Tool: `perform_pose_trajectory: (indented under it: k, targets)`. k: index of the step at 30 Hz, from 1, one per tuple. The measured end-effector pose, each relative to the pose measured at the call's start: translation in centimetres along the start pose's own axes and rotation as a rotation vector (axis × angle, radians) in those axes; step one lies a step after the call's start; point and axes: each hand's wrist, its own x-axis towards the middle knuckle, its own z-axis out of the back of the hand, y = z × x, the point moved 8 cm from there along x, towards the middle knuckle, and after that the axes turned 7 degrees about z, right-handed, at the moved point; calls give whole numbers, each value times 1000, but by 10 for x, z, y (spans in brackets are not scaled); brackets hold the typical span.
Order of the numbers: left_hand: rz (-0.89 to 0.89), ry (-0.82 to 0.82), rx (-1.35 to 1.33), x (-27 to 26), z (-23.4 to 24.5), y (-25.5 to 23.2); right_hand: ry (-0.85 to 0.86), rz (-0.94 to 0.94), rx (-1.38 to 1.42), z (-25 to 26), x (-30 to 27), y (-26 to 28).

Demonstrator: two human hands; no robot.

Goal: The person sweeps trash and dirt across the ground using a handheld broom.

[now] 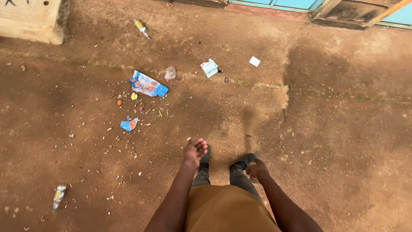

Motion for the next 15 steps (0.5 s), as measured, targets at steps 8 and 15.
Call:
perform_pose_trajectory:
  k: [8, 15]
  targets:
    - [24, -23, -145, 8, 12, 26, 231, 496, -944, 16, -61, 89]
    - [4, -21, -32, -16, -20, 19, 11, 467, -410, 35, -23, 30]
